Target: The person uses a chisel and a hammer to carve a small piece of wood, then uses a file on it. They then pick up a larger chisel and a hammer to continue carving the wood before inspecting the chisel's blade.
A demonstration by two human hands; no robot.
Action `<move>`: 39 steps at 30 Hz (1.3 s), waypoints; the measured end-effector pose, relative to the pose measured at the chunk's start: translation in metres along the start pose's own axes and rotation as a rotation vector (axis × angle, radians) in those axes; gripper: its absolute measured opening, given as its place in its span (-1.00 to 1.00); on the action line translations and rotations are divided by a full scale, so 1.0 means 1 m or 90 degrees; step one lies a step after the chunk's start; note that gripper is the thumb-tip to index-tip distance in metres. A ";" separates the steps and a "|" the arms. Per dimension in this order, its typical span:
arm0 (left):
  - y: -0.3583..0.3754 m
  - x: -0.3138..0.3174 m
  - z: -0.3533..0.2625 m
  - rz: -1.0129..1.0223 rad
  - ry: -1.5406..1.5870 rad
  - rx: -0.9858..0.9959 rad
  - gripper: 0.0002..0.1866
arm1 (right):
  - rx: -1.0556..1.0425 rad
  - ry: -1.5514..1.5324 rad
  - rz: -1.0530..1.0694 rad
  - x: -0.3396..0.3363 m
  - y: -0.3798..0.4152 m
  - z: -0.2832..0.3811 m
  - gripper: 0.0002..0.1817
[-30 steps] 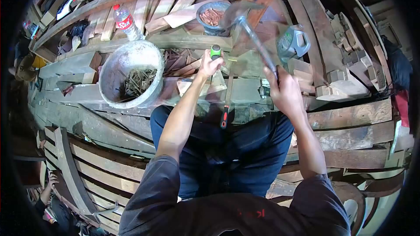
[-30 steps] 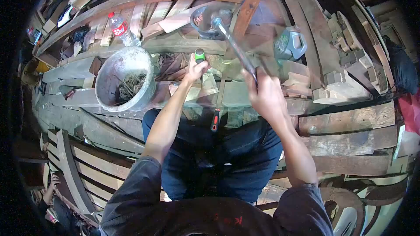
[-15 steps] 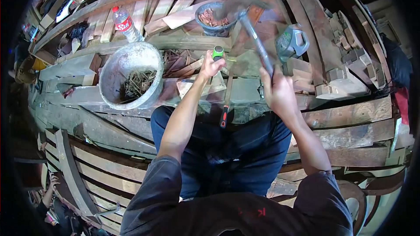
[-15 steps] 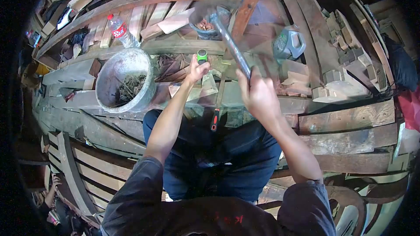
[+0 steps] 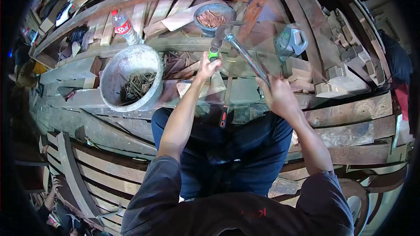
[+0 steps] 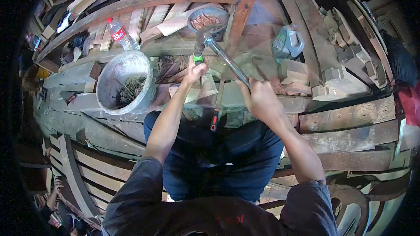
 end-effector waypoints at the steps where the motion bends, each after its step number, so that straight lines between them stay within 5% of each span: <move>1: -0.004 0.000 -0.002 -0.011 0.002 -0.006 -0.79 | 0.017 -0.012 0.009 -0.008 -0.003 0.003 -0.65; 6: 0.003 0.004 -0.010 -0.053 -0.005 -0.058 -0.79 | 0.097 -0.040 -0.052 -0.026 -0.007 0.026 -0.57; 14: 0.001 0.006 -0.009 -0.034 0.000 -0.025 -0.78 | 0.042 -0.026 0.000 -0.017 -0.011 0.024 -0.59; 18: 0.003 0.005 -0.008 -0.055 0.005 -0.053 -0.81 | 0.062 -0.077 -0.107 -0.013 -0.011 0.027 -0.58; 21: 0.003 0.003 -0.005 -0.057 -0.007 -0.039 -0.84 | -0.043 0.063 -0.047 0.006 -0.010 0.011 -0.59; 22: 0.005 0.005 -0.002 -0.043 -0.005 -0.039 -0.84 | 0.029 0.018 0.036 0.004 -0.013 0.008 -0.60; 29: 0.006 0.000 0.003 -0.040 0.026 -0.036 -0.78 | 0.128 -0.097 -0.069 -0.015 -0.007 0.027 -0.63; 33: 0.004 0.004 0.008 -0.041 0.065 -0.040 -0.73 | -0.006 0.059 0.000 0.008 -0.003 0.006 -0.60; 39: 0.006 0.003 -0.001 -0.079 0.015 -0.062 -0.73 | 0.080 -0.041 -0.027 -0.005 -0.007 0.019 -0.58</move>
Point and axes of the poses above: each hand's wrist, its own y-axis away from the middle knuckle, its own x-axis out of the palm, z = x × y, the point moved 4 cm from there along -y, towards the middle knuckle, and after that the axes turned 2 degrees about z, right-handed, at the moved point
